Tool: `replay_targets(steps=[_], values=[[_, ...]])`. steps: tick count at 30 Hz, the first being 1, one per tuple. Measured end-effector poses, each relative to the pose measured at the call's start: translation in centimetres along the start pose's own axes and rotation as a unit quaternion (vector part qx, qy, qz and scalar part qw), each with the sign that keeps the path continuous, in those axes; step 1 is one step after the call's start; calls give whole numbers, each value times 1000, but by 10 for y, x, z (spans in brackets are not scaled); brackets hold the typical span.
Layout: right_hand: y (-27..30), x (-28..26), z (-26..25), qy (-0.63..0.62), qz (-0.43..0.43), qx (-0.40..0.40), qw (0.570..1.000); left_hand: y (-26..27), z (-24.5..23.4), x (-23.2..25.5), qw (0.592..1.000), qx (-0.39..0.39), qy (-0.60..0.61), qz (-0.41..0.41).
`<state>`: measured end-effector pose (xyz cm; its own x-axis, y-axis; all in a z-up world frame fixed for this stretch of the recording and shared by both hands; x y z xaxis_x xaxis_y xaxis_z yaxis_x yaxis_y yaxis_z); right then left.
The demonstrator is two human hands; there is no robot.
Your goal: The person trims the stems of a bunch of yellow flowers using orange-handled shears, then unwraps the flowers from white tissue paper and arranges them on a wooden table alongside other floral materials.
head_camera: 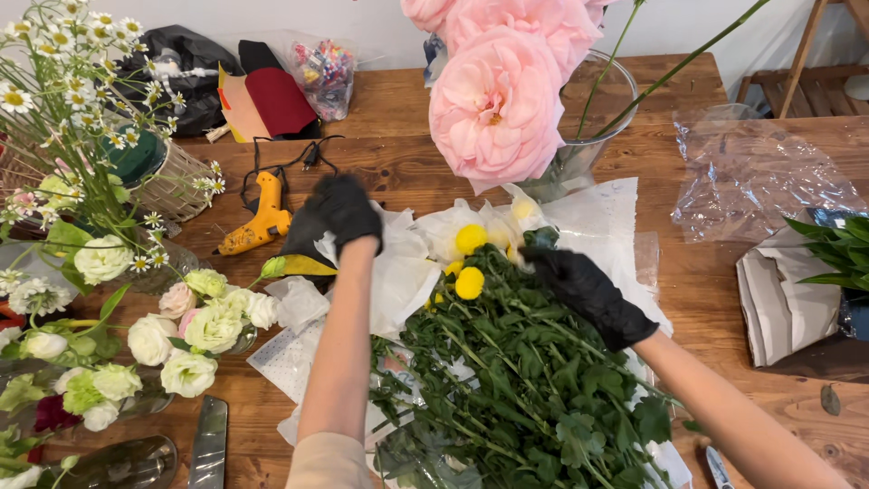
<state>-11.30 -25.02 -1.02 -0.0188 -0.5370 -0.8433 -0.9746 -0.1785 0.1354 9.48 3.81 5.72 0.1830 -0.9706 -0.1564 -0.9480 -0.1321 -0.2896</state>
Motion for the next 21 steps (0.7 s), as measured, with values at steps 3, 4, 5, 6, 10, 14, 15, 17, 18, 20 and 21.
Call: replay_targets(steps=[3, 4, 5, 6, 10, 14, 15, 17, 18, 20, 21], values=[[-11, -16, -10, -15, -69, 104, 992, 6, -5, 73, 989, 34, 73, 125], [-20, -16, 4, -212, -111, 26, 971, 14, 2, 95, 965, -7, 189, 180], [-28, -19, 16, -399, -148, -52, 904, 22, 8, 119, 923, -47, 302, 232], [-24, -16, 23, -397, -148, -51, 904, 31, 7, 122, 923, -47, 303, 233], [-9, -4, 30, -76, -86, -12, 993, 57, 58, 125, 906, -334, 183, 187], [19, -39, 48, -193, -21, -80, 978, 52, 50, 114, 868, -314, 320, 212], [16, -37, 50, -193, -21, -81, 978, 52, 48, 112, 869, -314, 320, 211], [12, -40, 58, -46, -49, -117, 991, 46, 32, 105, 812, -273, 485, 176], [7, -30, 61, -46, -49, -116, 991, 46, 29, 107, 812, -272, 485, 176], [4, -24, 75, 24, -145, -143, 979, 50, 19, 107, 799, -257, 503, 206], [2, -20, 78, 24, -146, -144, 978, 50, 18, 105, 800, -257, 503, 205]])
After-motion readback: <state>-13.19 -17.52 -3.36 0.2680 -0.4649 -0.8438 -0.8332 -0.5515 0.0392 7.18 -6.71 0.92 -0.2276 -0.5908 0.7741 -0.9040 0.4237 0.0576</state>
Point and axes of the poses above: each hand's wrist, its own y-axis away from the middle knuckle, its own z-axis out of the palm, x = y × z, the point moved 8 cm from there along -y, towards the middle knuckle, and after that the axes turned 8 degrees about -x, right-handed, at the moved point
